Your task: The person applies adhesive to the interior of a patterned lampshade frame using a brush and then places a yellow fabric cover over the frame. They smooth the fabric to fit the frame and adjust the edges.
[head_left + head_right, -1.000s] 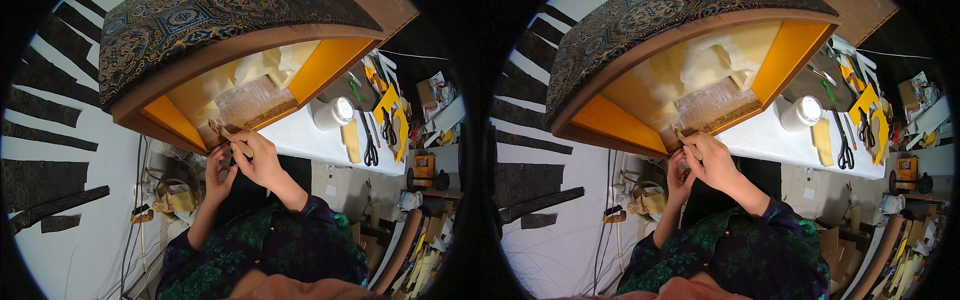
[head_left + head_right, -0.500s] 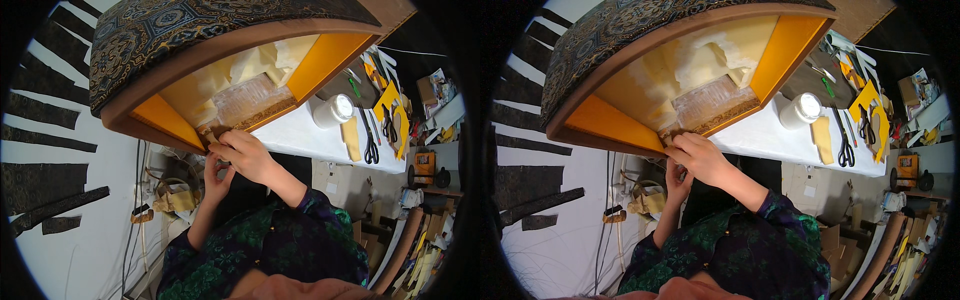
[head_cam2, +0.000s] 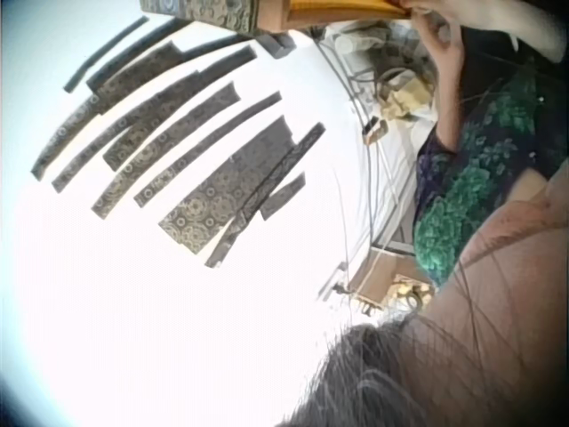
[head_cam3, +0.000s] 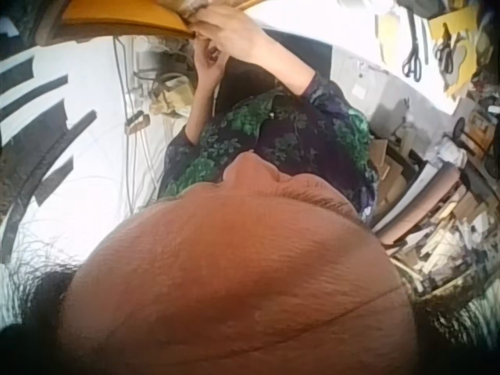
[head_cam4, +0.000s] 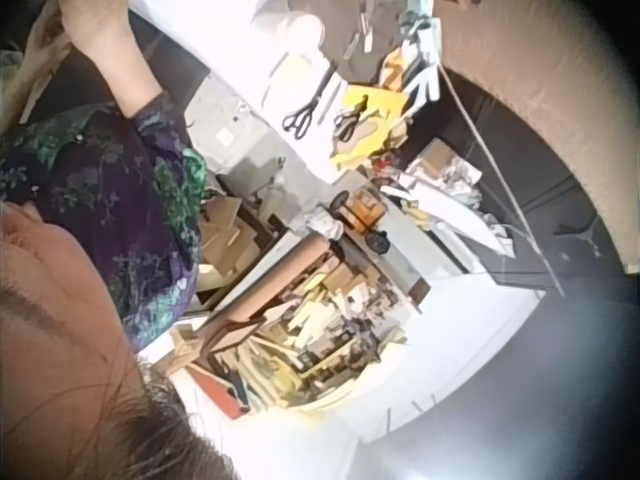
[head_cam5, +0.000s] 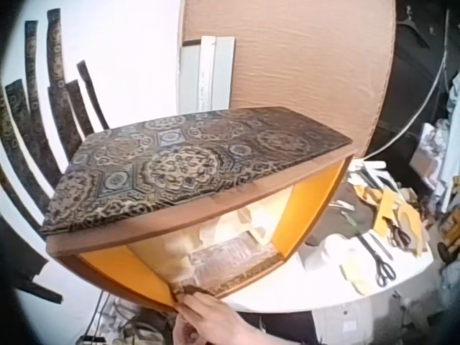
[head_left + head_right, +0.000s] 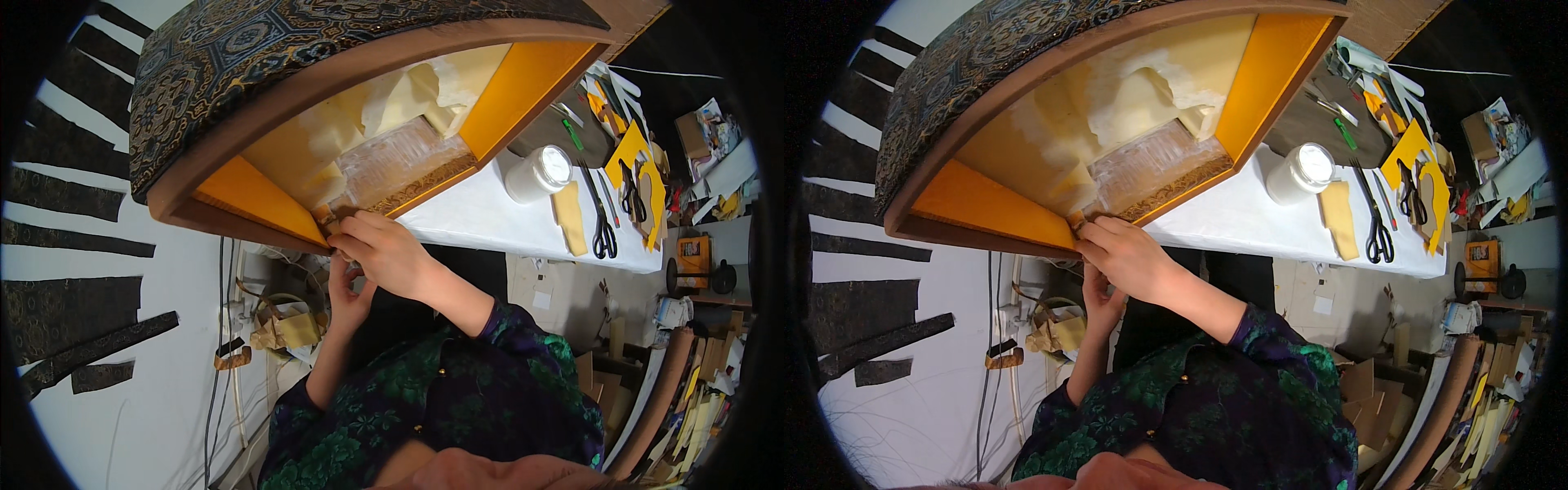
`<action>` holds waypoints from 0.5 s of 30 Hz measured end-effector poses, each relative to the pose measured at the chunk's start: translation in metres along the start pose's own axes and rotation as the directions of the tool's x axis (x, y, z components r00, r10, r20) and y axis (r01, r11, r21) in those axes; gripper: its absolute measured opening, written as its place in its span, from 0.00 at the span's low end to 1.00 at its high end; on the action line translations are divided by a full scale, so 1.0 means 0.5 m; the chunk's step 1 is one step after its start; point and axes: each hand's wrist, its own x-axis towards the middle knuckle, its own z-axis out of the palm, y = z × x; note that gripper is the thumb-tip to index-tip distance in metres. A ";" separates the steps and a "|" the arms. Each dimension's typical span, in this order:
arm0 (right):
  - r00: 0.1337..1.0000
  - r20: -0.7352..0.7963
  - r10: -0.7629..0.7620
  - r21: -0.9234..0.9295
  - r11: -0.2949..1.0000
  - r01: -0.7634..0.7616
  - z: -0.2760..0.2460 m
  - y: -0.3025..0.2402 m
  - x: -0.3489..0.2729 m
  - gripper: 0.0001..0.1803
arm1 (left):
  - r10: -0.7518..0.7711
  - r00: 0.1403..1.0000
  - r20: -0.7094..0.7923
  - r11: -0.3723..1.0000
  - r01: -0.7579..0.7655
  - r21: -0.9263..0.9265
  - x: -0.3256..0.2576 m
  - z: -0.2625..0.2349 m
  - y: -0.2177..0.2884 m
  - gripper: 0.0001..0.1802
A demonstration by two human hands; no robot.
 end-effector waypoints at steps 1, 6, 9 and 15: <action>1.000 0.003 -0.005 0.014 1.000 0.005 -0.001 0.002 0.002 0.17 | 0.001 1.000 0.000 1.000 -0.001 -0.009 0.001 0.000 0.001 0.34; 0.999 0.015 -0.031 0.053 0.998 0.030 -0.010 0.003 0.006 0.19 | -0.007 1.000 -0.017 1.000 0.007 -0.021 0.000 0.001 0.004 0.34; 0.998 0.055 -0.036 0.055 0.998 0.033 -0.022 0.000 0.004 0.19 | 0.010 1.000 -0.010 1.000 -0.010 -0.029 0.001 0.001 0.002 0.33; 0.991 0.134 0.001 0.085 0.996 -0.012 -0.053 -0.008 -0.001 0.16 | 0.018 1.000 -0.005 1.000 -0.018 -0.008 -0.003 -0.005 -0.013 0.30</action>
